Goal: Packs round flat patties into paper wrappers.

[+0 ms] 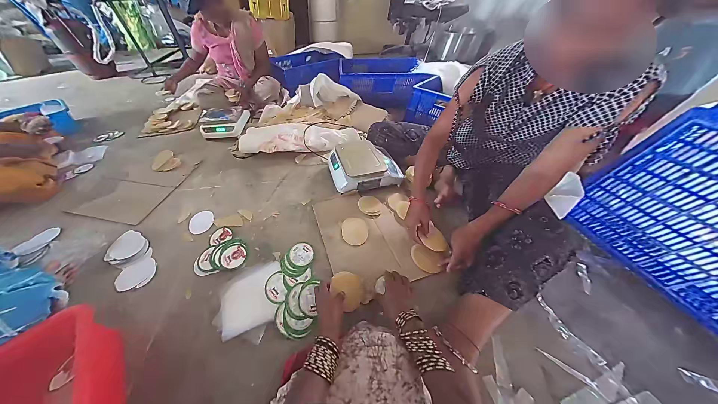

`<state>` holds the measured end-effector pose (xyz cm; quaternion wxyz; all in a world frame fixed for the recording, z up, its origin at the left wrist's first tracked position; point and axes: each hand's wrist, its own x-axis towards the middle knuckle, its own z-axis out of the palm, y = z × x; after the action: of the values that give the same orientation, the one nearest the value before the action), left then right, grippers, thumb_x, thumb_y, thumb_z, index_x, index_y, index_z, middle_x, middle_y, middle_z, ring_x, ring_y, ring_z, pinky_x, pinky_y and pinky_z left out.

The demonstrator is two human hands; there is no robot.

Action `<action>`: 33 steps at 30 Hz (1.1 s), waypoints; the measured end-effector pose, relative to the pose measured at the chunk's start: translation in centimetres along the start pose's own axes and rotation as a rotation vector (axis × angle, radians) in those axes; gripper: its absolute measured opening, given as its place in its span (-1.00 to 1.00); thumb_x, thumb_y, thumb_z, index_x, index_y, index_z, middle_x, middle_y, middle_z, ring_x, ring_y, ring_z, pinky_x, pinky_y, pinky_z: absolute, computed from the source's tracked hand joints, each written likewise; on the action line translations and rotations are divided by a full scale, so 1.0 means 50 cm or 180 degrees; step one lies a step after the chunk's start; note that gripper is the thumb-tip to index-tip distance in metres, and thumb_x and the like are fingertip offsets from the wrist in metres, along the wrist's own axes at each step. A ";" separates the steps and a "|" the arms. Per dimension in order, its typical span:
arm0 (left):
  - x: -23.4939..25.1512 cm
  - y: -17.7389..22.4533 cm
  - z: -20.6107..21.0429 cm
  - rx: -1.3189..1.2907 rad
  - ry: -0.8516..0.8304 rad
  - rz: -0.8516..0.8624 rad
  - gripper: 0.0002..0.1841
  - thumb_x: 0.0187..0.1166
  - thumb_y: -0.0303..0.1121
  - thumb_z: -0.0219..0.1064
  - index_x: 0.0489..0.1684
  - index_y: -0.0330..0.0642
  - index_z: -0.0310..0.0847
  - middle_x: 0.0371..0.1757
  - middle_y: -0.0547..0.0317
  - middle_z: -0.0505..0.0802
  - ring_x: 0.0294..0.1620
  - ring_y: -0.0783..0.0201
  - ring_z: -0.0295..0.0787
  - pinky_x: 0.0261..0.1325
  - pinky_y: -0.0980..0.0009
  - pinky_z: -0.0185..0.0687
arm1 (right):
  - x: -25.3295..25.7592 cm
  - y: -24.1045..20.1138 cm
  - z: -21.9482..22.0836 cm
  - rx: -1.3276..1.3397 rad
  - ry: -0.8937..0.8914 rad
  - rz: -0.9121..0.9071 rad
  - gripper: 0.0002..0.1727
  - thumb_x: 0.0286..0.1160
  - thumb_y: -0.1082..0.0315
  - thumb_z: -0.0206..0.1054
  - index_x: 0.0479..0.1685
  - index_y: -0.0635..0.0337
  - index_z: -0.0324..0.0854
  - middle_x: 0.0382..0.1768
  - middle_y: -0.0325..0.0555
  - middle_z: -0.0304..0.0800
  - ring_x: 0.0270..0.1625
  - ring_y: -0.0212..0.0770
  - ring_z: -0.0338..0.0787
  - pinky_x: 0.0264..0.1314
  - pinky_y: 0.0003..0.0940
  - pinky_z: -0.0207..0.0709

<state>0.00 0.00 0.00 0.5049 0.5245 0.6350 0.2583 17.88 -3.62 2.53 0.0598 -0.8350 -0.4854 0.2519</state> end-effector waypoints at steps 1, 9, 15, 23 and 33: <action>0.001 0.009 0.000 0.0394 -0.0059 0.0059 -0.35 0.43 -0.45 0.52 0.55 -0.42 0.41 0.58 -0.50 0.45 0.58 -0.33 0.43 0.60 -0.11 0.40 | 0.001 0.004 0.002 -0.0139 -0.0063 0.0194 -0.03 0.31 0.05 0.60 0.73 0.31 0.28 0.73 0.38 0.21 0.74 0.43 0.22 0.64 0.37 0.23; 0.031 0.040 0.011 0.1850 -0.0425 0.0019 -0.13 0.36 -0.23 0.59 0.74 -0.26 0.26 0.74 -0.34 0.31 0.72 -0.32 0.25 0.63 -0.22 0.28 | -0.017 -0.031 -0.060 -0.0076 0.0037 0.0250 -0.57 0.64 0.28 0.24 0.44 0.23 0.59 0.31 0.26 0.73 0.41 0.23 0.70 0.45 0.19 0.50; 0.051 0.047 -0.015 0.0601 -0.0418 -0.0017 -0.61 0.79 -0.42 0.07 0.45 -0.46 0.53 0.49 -0.41 0.61 0.58 -0.22 0.49 0.65 -0.04 0.34 | -0.005 -0.079 0.038 -0.0721 -0.0853 -0.1558 0.07 0.49 0.20 0.44 0.93 0.24 -0.20 0.91 0.27 -0.31 0.93 0.28 -0.24 0.82 0.37 -0.18; 0.051 0.065 -0.015 0.1333 -0.0745 -0.0117 -0.48 0.69 -0.22 0.28 0.47 -0.48 0.49 0.53 -0.40 0.57 0.58 -0.23 0.49 0.62 -0.11 0.38 | 0.008 -0.057 0.049 0.0263 -0.0478 -0.1611 -0.19 0.74 0.12 0.17 0.88 0.32 -0.03 0.85 0.28 0.02 0.88 0.15 0.11 0.89 -0.01 0.04; 0.019 0.067 -0.013 0.1605 -0.1055 -0.0160 -0.46 0.56 -0.34 0.39 0.48 -0.46 0.45 0.42 -0.38 0.66 0.50 -0.23 0.59 0.54 -0.14 0.44 | 0.021 -0.074 0.031 -0.0302 -0.0584 -0.1159 -0.26 0.49 0.28 0.43 0.73 0.14 0.34 0.79 0.22 0.21 0.81 0.28 0.19 0.70 0.24 0.23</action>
<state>0.84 2.08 2.74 0.4618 0.6525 0.6008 -0.0093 14.68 -1.01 2.10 0.0206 -0.7089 -0.6431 0.2889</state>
